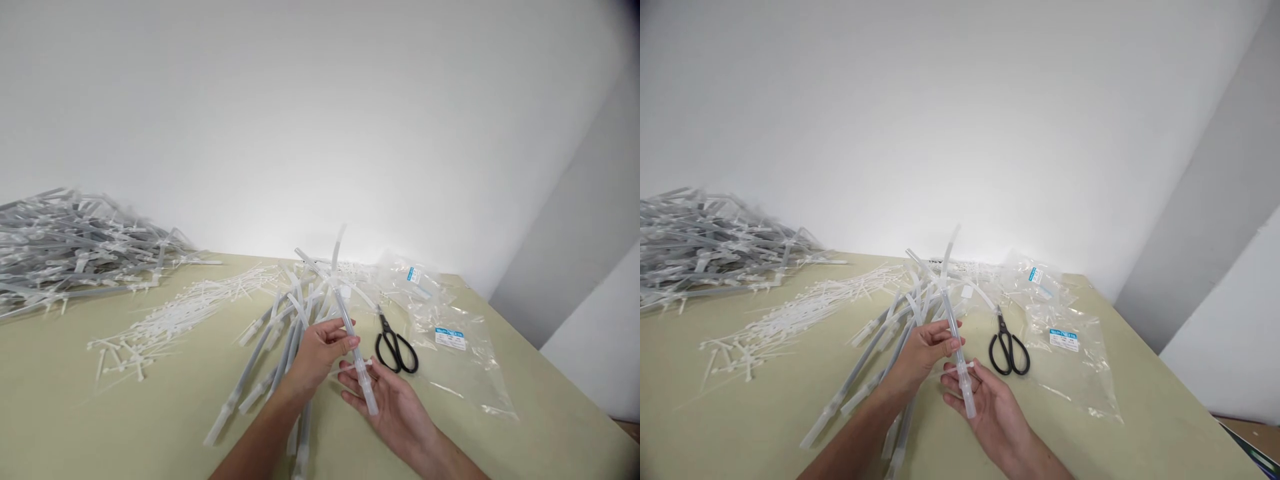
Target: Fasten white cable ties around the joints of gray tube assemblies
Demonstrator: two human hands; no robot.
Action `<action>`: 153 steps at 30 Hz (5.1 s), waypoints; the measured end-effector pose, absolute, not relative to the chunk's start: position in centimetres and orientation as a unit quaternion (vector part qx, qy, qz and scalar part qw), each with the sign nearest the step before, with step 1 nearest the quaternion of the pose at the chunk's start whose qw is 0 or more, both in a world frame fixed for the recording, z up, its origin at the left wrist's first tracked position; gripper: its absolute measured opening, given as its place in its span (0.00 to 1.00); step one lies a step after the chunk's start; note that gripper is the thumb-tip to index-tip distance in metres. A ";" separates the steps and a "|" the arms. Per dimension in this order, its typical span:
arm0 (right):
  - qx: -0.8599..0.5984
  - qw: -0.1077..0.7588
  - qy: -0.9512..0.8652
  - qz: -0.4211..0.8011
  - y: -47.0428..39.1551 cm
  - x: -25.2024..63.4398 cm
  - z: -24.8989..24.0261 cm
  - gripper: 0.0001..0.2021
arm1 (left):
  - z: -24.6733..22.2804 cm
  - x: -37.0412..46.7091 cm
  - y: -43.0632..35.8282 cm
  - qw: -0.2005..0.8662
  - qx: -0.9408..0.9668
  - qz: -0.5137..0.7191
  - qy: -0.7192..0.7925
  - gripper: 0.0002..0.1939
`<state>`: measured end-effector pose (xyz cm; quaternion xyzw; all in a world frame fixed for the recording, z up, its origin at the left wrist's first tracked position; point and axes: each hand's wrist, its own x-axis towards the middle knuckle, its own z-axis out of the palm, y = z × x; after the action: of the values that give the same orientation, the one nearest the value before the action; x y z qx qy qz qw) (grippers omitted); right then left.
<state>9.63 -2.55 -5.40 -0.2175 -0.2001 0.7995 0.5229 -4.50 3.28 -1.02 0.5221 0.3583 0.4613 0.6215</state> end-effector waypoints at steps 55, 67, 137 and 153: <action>-0.178 0.403 -0.244 0.864 -3.7 11.5 -5.8 0.09 | -0.7 -4.7 1.7 0.622 0.632 0.387 0.254 0.11; -0.249 0.464 -0.310 0.792 -3.5 11.0 -5.8 0.10 | -0.8 -4.9 1.8 0.618 0.640 0.367 0.271 0.13; -0.248 0.557 -0.165 0.775 -3.2 11.6 -5.3 0.10 | -0.8 -3.1 -0.1 0.542 0.695 0.324 0.346 0.10; -0.334 0.594 -0.228 0.695 -2.8 11.5 -6.1 0.11 | -1.5 -2.4 -0.8 0.551 0.686 0.345 0.326 0.03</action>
<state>11.48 -2.79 -6.10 -0.3344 -0.2280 0.6949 0.5944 -2.36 -0.84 -1.46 0.6861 0.3259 0.3454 0.5511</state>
